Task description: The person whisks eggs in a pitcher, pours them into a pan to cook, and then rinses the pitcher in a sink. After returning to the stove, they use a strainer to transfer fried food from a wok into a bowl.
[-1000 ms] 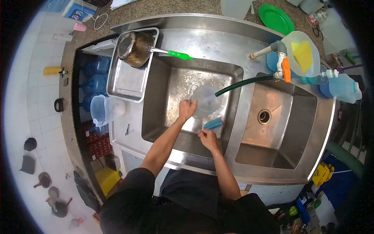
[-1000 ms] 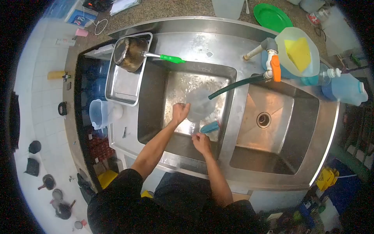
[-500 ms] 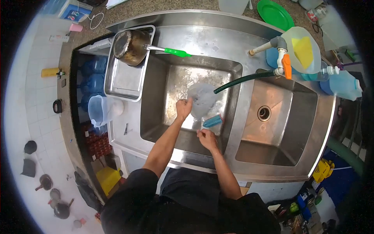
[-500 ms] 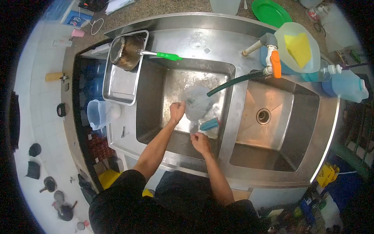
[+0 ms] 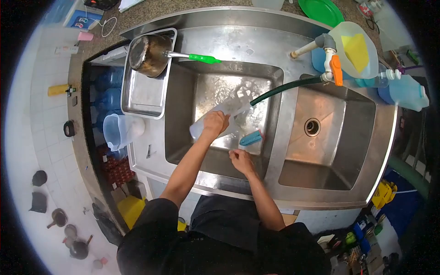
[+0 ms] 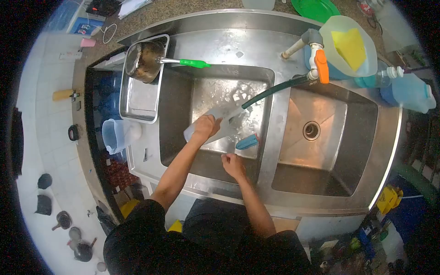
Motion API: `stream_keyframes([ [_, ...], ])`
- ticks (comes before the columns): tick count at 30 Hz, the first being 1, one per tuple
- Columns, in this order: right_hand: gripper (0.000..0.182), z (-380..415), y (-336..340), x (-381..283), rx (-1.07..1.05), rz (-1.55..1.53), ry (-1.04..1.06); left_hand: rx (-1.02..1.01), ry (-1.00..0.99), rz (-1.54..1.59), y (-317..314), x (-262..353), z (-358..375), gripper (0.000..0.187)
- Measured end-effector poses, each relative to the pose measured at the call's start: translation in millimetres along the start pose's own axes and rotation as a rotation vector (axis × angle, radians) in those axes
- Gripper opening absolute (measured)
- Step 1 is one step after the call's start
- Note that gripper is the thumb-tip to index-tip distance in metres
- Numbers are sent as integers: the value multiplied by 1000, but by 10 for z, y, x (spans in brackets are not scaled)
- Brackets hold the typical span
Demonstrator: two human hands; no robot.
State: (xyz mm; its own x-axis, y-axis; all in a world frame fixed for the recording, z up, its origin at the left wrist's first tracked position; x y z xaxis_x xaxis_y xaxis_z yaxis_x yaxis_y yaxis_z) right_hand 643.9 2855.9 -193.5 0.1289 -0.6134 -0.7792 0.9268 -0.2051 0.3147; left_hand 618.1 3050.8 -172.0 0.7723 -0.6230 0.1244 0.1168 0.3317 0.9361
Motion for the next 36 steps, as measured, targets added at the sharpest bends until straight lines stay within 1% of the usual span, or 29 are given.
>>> stream_keyframes([
  [1, 37, 4, -7, -17, -12, 1, 0, -50, -16, -73, -51, -31, -17, 36],
  [2, 37, 10, -17, -35, -25, 3, 0, -51, -18, -75, -96, -54, -35, 36],
  [4, 37, -8, -60, -26, -11, 4, 20, -276, -70, -312, -204, -88, -73, 31],
  [8, 37, -1, -39, -82, -11, 38, 33, -243, -3, -254, 21, 83, 1, 26],
  [10, 38, 8, -9, -111, -11, 30, 41, -404, 95, -200, 187, 179, -17, 27],
  [11, 38, 16, -9, -106, -12, 21, 49, -405, 95, -200, 273, 227, -23, 27],
  [13, 38, 27, -18, -84, 13, 30, 71, -549, 148, -255, 378, 286, -28, 28],
  [14, 38, 34, -15, -87, 39, 39, 93, -550, 148, -256, 362, 268, -25, 28],
  [16, 38, 48, -10, -85, 34, 30, 84, -497, 163, -288, 343, 175, -14, 28],
  [19, 37, 36, 0, -50, 11, 21, 47, -502, 200, -228, 502, 29, -24, 29],
  [20, 37, 25, 9, -30, -8, 23, 18, -357, 232, -93, 615, -25, 39, 35],
  [21, 37, 16, 28, -28, -8, 21, 19, -357, 232, -95, 761, -48, 90, 35],
  [23, 37, -15, 82, -30, -53, 5, -5, -288, 346, 31, 1020, -111, 176, 44],
  [24, 37, -32, 139, -67, -39, 9, -8, -225, 334, 51, 1005, -233, 246, 47],
  [25, 37, -32, 235, -135, -21, -14, 16, -165, 316, 77, 966, -363, 327, 51],
  [27, 36, 35, 536, -265, 12, -24, 21, -136, 176, 199, 939, -536, 502, 45],
  [28, 35, 13, 755, -399, -6, -24, 50, -135, 160, 214, 939, -551, 563, 45],
  [29, 34, 16, 945, -532, -34, -25, 80, -144, 168, 323, 951, -566, 664, 43],
  [30, 33, 19, 1141, -615, -3, -55, 109, -147, 191, 426, 968, -603, 760, 41],
  [31, 31, 24, 1322, -691, 18, -92, 150, -135, 213, 424, 942, -661, 834, 41],
  [33, 28, 74, 1625, -900, 89, -131, 210, -90, 268, 604, 849, -722, 950, 40],
  [34, 28, 59, 1685, -845, 70, -126, 224, -56, 308, 694, 885, -685, 975, 43],
  [36, 28, 32, 1717, -707, -12, -256, 202, -5, 305, 766, 695, -757, 971, 43],
])
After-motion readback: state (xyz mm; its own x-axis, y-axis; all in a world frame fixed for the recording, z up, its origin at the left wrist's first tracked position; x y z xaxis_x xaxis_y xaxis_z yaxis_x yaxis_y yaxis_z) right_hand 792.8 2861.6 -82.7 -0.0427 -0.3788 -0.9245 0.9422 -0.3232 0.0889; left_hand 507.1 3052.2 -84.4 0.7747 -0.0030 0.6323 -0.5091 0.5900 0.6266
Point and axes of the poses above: each hand's wrist, its own z-axis away from the middle knuckle, its own y-axis out of the back of the hand, x = y × z, the point moved 1 cm from there along -z, towards the middle knuckle
